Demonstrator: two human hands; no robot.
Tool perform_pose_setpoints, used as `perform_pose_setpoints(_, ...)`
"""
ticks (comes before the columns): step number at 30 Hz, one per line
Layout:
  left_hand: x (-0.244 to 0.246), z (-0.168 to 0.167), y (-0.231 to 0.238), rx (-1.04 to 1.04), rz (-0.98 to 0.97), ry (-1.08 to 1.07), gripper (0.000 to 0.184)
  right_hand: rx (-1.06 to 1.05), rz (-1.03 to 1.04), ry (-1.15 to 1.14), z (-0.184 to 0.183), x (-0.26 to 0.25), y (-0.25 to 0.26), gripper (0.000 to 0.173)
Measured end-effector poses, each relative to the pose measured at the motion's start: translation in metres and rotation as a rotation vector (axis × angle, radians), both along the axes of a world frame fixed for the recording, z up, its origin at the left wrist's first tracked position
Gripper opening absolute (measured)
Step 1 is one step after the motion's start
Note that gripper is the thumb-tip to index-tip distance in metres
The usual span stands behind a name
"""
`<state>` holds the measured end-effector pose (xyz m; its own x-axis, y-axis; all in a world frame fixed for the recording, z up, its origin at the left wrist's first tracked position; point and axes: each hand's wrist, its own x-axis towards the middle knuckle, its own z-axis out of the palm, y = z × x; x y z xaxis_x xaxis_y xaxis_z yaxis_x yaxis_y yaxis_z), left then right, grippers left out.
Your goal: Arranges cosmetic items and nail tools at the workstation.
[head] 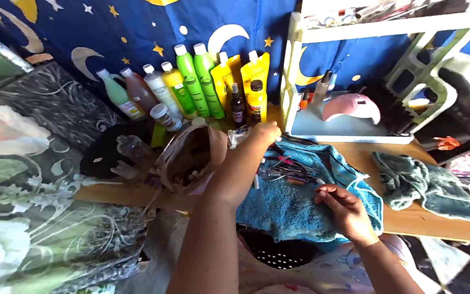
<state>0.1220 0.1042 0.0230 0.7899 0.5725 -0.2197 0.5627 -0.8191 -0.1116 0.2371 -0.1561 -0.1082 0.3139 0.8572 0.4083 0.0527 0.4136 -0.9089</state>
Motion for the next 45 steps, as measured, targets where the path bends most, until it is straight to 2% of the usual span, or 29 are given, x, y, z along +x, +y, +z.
perform_pose_setpoints(2,-0.016,-0.007,-0.007,0.029,-0.024,-0.210,0.048,0.010,0.008,-0.003,0.000,0.000,0.000,0.018)
perform_pose_setpoints(5,-0.033,0.014,-0.017,-0.131,-0.051,-0.303,0.087,0.023,0.008,-0.007,-0.001,-0.001,0.001,0.018)
perform_pose_setpoints(6,-0.042,0.015,-0.016,-0.167,-0.098,-0.375,0.090,0.027,0.010,-0.006,-0.001,-0.002,0.001,0.018)
perform_pose_setpoints(7,-0.055,0.023,-0.019,-0.215,-0.137,-0.434,0.084,0.030,0.012,-0.010,-0.001,-0.002,0.002,0.018)
perform_pose_setpoints(9,-0.081,0.041,-0.018,-0.296,-0.208,-0.555,0.060,0.033,0.016,-0.007,-0.001,-0.001,0.002,0.019)
perform_pose_setpoints(11,-0.124,0.059,-0.023,-0.279,-0.146,-0.672,0.031,0.026,0.018,-0.006,-0.001,-0.001,0.002,0.019)
perform_pose_setpoints(12,-0.150,0.070,-0.026,-0.232,-0.039,-0.637,0.022,0.025,0.019,-0.001,-0.001,-0.001,0.002,0.019)
perform_pose_setpoints(13,-0.176,0.079,-0.028,-0.183,0.092,-0.534,0.021,0.027,0.021,0.005,-0.001,-0.001,0.003,0.019)
perform_pose_setpoints(15,-0.208,0.083,-0.027,-0.123,0.414,-0.213,0.024,0.023,0.023,0.011,0.001,-0.002,0.003,0.018)
perform_pose_setpoints(17,-0.212,0.069,-0.024,-0.158,0.715,0.073,0.022,0.017,0.014,0.023,0.001,-0.003,0.003,0.018)
perform_pose_setpoints(19,-0.216,0.041,-0.015,-0.163,0.816,0.116,0.023,0.012,0.001,0.027,0.000,-0.003,0.004,0.018)
perform_pose_setpoints(23,-0.232,-0.017,0.013,-0.080,0.747,-0.163,0.032,0.007,-0.042,0.023,0.002,-0.008,0.001,0.019)
perform_pose_setpoints(25,-0.233,-0.013,0.016,-0.097,0.734,-0.173,0.032,0.007,-0.051,0.015,0.002,-0.009,0.000,0.019)
perform_pose_setpoints(29,-0.234,0.027,0.001,-0.237,0.702,-0.052,0.027,0.008,-0.049,-0.003,0.002,-0.008,-0.002,0.018)
perform_pose_setpoints(32,-0.253,0.036,-0.016,-0.311,0.618,-0.168,0.031,-0.002,-0.049,0.007,0.003,-0.007,-0.001,0.019)
perform_pose_setpoints(35,-0.267,0.029,-0.035,-0.373,0.593,-0.325,0.045,0.002,-0.046,0.015,0.004,-0.007,-0.001,0.020)
perform_pose_setpoints(37,-0.273,0.016,-0.042,-0.407,0.499,-0.401,0.061,0.011,-0.036,0.029,0.004,-0.006,-0.001,0.019)
perform_pose_setpoints(38,-0.273,0.013,-0.045,-0.438,0.455,-0.418,0.063,0.010,-0.039,0.032,0.004,-0.006,-0.001,0.019)
perform_pose_setpoints(42,-0.271,0.004,-0.043,-0.508,0.481,-0.399,0.065,0.002,-0.036,0.044,0.005,-0.006,-0.004,0.018)
perform_pose_setpoints(45,-0.280,-0.007,-0.034,-0.423,0.459,-0.475,0.049,0.004,-0.029,0.044,0.003,-0.004,-0.005,0.016)
